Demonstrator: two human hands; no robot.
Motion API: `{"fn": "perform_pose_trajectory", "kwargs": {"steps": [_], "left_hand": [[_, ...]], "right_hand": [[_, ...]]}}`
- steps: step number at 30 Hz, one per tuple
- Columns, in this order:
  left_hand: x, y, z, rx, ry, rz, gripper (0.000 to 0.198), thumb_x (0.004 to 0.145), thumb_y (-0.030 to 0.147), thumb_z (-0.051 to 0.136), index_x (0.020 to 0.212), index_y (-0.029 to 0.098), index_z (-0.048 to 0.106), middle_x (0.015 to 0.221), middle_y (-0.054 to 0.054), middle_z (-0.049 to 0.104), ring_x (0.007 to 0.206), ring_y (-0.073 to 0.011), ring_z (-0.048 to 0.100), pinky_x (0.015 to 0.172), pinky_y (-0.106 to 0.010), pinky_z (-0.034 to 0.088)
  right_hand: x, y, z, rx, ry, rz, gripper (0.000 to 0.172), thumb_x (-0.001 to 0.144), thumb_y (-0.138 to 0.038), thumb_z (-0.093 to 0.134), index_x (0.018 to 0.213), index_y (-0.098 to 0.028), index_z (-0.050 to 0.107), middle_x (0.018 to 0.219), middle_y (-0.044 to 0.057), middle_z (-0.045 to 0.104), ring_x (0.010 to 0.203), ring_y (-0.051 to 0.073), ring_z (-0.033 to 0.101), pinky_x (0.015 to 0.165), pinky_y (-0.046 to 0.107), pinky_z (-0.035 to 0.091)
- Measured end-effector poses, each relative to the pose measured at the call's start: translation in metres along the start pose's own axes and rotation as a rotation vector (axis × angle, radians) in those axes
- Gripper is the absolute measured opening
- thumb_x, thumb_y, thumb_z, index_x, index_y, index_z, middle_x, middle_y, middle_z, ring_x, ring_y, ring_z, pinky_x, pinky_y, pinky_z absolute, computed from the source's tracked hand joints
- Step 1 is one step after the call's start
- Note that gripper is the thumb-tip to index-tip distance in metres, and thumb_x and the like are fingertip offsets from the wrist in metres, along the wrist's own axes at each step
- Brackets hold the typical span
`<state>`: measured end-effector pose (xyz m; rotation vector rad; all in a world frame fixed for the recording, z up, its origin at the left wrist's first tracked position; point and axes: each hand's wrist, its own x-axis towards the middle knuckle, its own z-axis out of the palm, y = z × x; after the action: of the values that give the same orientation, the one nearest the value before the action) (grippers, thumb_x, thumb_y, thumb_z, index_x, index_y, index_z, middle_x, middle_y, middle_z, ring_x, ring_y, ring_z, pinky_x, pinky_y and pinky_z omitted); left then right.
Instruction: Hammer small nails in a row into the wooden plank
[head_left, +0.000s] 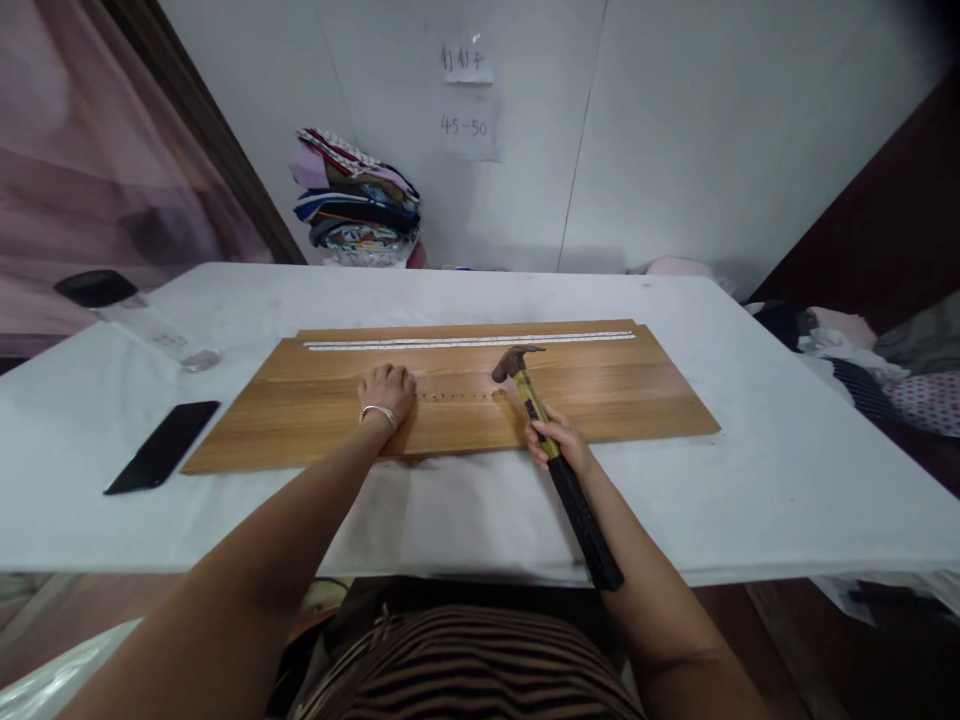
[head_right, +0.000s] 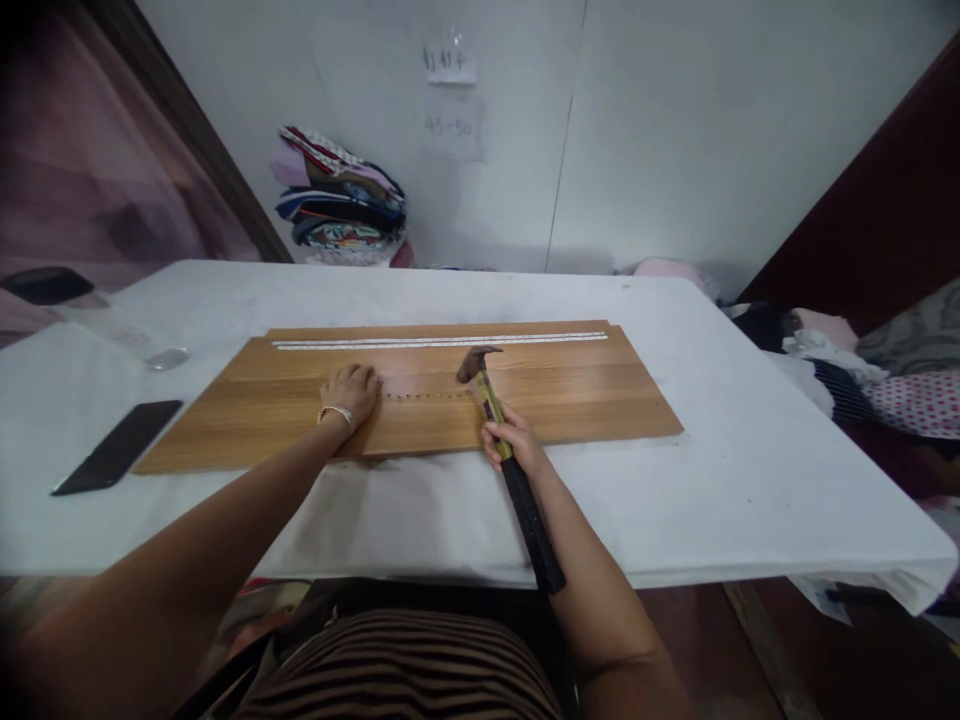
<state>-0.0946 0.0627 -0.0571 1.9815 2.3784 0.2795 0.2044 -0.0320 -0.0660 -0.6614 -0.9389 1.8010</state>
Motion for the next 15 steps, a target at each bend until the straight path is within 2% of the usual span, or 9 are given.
{"fn": "perform_pose_trajectory", "kwargs": {"steps": [15], "left_hand": [[0.0034, -0.0026, 0.005, 0.009, 0.025, 0.028, 0.043, 0.093, 0.036, 0.03, 0.115, 0.021, 0.064, 0.136, -0.015, 0.056, 0.126, -0.0333, 0.046, 0.1, -0.049, 0.036]], "right_hand": [[-0.0057, 0.0013, 0.0041, -0.124, 0.106, 0.016, 0.042, 0.075, -0.029, 0.065, 0.115, -0.02, 0.054, 0.06, -0.007, 0.056, 0.034, 0.008, 0.042, 0.029, 0.019, 0.032]]}}
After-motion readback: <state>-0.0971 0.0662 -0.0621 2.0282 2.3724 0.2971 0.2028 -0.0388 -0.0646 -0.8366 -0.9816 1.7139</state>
